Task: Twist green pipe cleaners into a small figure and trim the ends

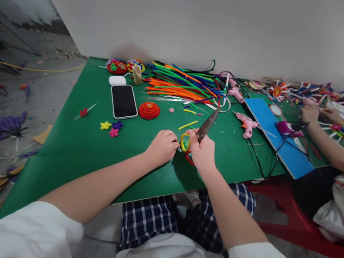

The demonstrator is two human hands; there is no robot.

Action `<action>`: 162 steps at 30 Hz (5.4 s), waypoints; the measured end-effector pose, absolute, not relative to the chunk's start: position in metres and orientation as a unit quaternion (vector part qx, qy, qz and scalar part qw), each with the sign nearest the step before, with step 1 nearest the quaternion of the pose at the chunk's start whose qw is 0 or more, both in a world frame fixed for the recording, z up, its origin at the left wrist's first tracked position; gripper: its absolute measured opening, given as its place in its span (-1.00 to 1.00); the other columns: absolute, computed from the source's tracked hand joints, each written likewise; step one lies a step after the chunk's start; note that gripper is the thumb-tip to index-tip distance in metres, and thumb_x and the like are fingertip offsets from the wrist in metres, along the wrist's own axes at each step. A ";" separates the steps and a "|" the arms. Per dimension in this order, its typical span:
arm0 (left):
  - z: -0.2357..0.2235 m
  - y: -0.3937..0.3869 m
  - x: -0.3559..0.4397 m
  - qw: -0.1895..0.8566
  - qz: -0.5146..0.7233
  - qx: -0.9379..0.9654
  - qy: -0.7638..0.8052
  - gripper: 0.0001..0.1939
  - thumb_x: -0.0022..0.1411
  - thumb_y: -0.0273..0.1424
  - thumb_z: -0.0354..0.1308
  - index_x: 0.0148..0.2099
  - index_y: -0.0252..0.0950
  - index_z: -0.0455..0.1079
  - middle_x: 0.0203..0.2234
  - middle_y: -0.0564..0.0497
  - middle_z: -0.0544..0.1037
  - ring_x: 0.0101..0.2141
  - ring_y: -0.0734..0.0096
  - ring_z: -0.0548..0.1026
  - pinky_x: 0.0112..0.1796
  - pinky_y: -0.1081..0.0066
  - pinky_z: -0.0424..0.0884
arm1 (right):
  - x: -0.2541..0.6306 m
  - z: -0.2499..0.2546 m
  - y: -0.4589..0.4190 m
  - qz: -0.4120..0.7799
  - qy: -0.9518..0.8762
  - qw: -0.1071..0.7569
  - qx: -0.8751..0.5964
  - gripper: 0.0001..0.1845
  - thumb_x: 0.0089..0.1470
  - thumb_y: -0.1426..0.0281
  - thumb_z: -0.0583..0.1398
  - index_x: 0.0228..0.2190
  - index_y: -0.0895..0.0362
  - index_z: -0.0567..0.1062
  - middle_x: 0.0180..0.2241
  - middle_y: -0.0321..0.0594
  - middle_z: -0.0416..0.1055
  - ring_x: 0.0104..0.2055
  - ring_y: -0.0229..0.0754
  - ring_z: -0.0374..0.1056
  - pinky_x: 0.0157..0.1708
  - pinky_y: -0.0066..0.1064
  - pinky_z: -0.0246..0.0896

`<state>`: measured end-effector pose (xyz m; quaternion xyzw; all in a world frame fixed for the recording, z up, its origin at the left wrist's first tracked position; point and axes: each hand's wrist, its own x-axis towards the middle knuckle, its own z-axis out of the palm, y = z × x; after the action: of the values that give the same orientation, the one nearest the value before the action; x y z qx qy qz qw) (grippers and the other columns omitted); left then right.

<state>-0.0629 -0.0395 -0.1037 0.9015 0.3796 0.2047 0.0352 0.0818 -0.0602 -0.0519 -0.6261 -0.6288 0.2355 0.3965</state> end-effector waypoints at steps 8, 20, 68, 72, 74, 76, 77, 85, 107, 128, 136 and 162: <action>-0.103 -0.041 -0.063 0.013 0.232 0.903 0.360 -0.79 0.17 -0.48 -0.02 -0.28 -0.30 0.45 -0.34 -0.08 0.46 -0.19 0.30 0.31 -0.17 0.26 0.25 | 0.103 -0.056 -0.042 0.347 -0.528 0.456 -0.626 -0.57 0.03 0.07 0.02 -0.41 0.15 0.47 -0.77 -0.42 0.13 -0.73 -0.33 0.08 -0.66 -0.47 0.03; -0.105 -0.041 -0.061 0.004 0.216 0.911 0.353 -0.79 0.19 -0.46 -0.06 -0.25 -0.32 0.42 -0.31 -0.07 0.46 -0.17 0.27 0.32 -0.16 0.26 0.25 | 0.107 -0.048 -0.048 0.296 -0.551 0.471 -0.622 -0.60 0.05 0.10 0.03 -0.39 0.15 0.48 -0.71 -0.39 0.17 -0.67 -0.33 0.10 -0.60 -0.47 0.04; -0.099 -0.062 -0.044 -0.011 0.124 0.942 0.313 -0.68 0.25 -0.44 -0.16 -0.06 -0.38 0.33 -0.29 -0.16 0.40 -0.24 0.23 0.30 -0.25 0.26 0.24 | 0.109 -0.052 -0.016 0.293 -0.613 0.413 -0.607 -0.62 0.06 0.15 0.03 -0.41 0.17 0.48 -0.72 -0.36 0.26 -0.67 -0.32 0.21 -0.55 -0.47 0.13; -0.099 -0.067 -0.041 -0.016 0.099 0.945 0.310 -0.67 0.23 -0.41 -0.13 -0.03 -0.43 0.29 -0.23 -0.17 0.41 -0.20 0.21 0.31 -0.25 0.26 0.23 | 0.114 -0.051 -0.016 0.338 -0.579 0.427 -0.607 -0.63 0.05 0.14 0.04 -0.41 0.16 0.47 -0.79 -0.42 0.17 -0.75 -0.34 0.13 -0.65 -0.50 0.07; -0.099 -0.065 -0.043 -0.021 0.092 0.939 0.330 -0.67 0.22 -0.41 -0.12 -0.03 -0.44 0.28 -0.23 -0.18 0.41 -0.19 0.20 0.32 -0.25 0.26 0.23 | 0.118 -0.051 -0.016 0.363 -0.569 0.424 -0.604 -0.63 0.05 0.14 0.05 -0.41 0.16 0.47 -0.81 -0.44 0.15 -0.76 -0.36 0.11 -0.68 -0.52 0.05; -0.098 -0.062 -0.046 -0.028 0.091 0.932 0.349 -0.67 0.22 -0.40 -0.12 -0.03 -0.44 0.29 -0.24 -0.18 0.42 -0.19 0.20 0.33 -0.26 0.26 0.23 | 0.121 -0.051 -0.016 0.385 -0.564 0.415 -0.602 -0.64 0.04 0.14 0.06 -0.42 0.16 0.47 -0.83 -0.45 0.13 -0.79 -0.38 0.07 -0.71 -0.53 0.02; -0.098 -0.060 -0.048 -0.031 0.095 0.928 0.359 -0.68 0.22 -0.40 -0.12 -0.05 -0.42 0.31 -0.25 -0.17 0.43 -0.20 0.20 0.34 -0.27 0.26 0.23 | 0.123 -0.050 -0.017 0.398 -0.560 0.408 -0.600 -0.64 0.03 0.14 0.07 -0.43 0.16 0.47 -0.83 -0.45 0.12 -0.80 -0.39 0.05 -0.73 -0.54 0.00; -0.096 -0.059 -0.050 -0.040 0.123 0.901 0.413 -0.65 0.19 -0.40 -0.07 0.01 -0.36 0.27 -0.07 -0.22 0.38 -0.17 0.18 0.36 -0.26 0.25 0.26 | 0.132 -0.048 -0.015 0.446 -0.503 0.453 -0.585 -0.60 -0.02 0.09 0.11 -0.36 0.19 0.47 -0.83 -0.49 0.09 -0.85 -0.41 -0.07 -0.86 -0.53 -0.18; -0.094 -0.050 -0.057 -0.020 0.178 0.882 0.436 -0.74 0.19 -0.41 -0.07 -0.16 -0.31 0.39 -0.36 -0.11 0.43 -0.31 0.27 0.34 -0.34 0.29 0.21 | 0.117 -0.042 -0.003 0.353 -0.582 0.460 -0.570 -0.63 0.01 0.11 0.07 -0.37 0.15 0.47 -0.78 -0.44 0.13 -0.73 -0.35 0.08 -0.67 -0.50 0.04; -0.106 -0.040 -0.048 -0.016 0.108 0.866 0.489 -0.62 0.22 -0.32 -0.10 0.04 -0.32 0.27 -0.52 -0.05 0.43 -0.43 0.34 0.40 -0.48 0.37 0.12 | 0.076 -0.040 0.036 0.245 -0.757 0.261 -0.546 -0.64 0.08 0.18 0.01 -0.45 0.13 0.49 -0.50 -0.20 0.46 -0.43 -0.19 0.36 -0.41 -0.42 0.13; -0.108 -0.037 -0.046 -0.022 0.121 0.864 0.488 -0.65 0.22 -0.31 -0.11 -0.02 -0.30 0.32 -0.53 -0.05 0.44 -0.45 0.34 0.42 -0.48 0.38 0.12 | 0.076 -0.044 0.050 0.253 -0.748 0.250 -0.560 -0.65 0.06 0.19 0.02 -0.41 0.13 0.50 -0.55 -0.21 0.43 -0.45 -0.18 0.35 -0.43 -0.42 0.15; -0.108 -0.034 -0.039 -0.025 0.100 0.865 0.491 -0.67 0.20 -0.39 -0.11 -0.07 -0.32 0.37 -0.52 -0.04 0.45 -0.48 0.33 0.45 -0.47 0.37 0.19 | 0.059 -0.038 0.044 0.184 -0.774 0.193 -0.574 -0.67 0.12 0.25 -0.02 -0.35 0.15 0.46 -0.41 -0.11 0.47 -0.34 -0.10 0.38 -0.37 -0.40 0.14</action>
<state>-0.0389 -0.0336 -0.1081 0.8648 0.4914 0.1002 -0.0253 0.0595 0.0445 -0.0379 -0.5740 -0.7742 0.1845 0.1926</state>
